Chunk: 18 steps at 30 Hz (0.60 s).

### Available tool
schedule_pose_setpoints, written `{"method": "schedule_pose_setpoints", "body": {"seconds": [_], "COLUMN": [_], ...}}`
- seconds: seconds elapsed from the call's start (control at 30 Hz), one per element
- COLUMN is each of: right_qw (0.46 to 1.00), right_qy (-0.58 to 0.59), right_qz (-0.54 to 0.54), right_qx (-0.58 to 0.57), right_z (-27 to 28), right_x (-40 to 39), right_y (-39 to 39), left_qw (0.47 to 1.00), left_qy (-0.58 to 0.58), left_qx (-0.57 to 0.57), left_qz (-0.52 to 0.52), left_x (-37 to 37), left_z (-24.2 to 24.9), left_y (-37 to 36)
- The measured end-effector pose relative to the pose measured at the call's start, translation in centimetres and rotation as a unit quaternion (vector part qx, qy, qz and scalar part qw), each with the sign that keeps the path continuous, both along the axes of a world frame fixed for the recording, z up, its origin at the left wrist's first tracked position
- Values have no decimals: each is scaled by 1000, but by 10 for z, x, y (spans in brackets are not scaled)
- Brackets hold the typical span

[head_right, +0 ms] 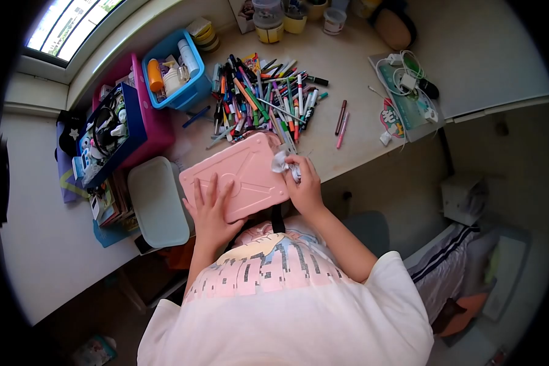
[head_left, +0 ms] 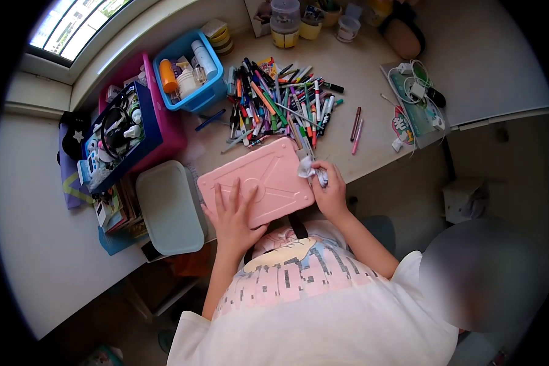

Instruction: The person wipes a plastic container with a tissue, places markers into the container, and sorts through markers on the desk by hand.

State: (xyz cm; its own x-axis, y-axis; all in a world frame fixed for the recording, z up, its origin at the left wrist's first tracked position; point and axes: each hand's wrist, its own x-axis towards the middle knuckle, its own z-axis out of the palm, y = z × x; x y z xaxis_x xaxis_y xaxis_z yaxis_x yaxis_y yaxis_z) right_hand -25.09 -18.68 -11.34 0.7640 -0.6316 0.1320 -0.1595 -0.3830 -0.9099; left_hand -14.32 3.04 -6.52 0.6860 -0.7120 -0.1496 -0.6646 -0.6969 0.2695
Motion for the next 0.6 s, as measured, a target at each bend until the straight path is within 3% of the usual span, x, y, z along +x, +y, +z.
{"method": "schedule_pose_setpoints", "body": {"seconds": [0.03, 0.1, 0.17, 0.43, 0.57, 0.6], "right_qw": [999, 999, 953, 984, 968, 975], "right_qy": [-17, -38, -16, -45, -6, 1], "right_qz": [-46, -9, 125, 58, 144, 143], "right_qx": [20, 26, -275, -165, -206, -172], "right_z": [2, 6, 5, -7, -5, -5], "right_x": [5, 9, 10, 71, 25, 29], "right_y": [-1, 0, -2, -23, -13, -16], "left_qw": [1000, 1000, 994, 993, 990, 990], "left_qy": [15, 27, 25, -38, -43, -48], "left_qx": [-9, -16, -109, -110, -129, -129], "left_qz": [-1, 4, -7, 36, 36, 31], "left_x": [1, 5, 9, 11, 13, 11], "left_z": [5, 5, -11, -26, -28, -28], "left_y": [-3, -9, -12, -19, -19, -17]}}
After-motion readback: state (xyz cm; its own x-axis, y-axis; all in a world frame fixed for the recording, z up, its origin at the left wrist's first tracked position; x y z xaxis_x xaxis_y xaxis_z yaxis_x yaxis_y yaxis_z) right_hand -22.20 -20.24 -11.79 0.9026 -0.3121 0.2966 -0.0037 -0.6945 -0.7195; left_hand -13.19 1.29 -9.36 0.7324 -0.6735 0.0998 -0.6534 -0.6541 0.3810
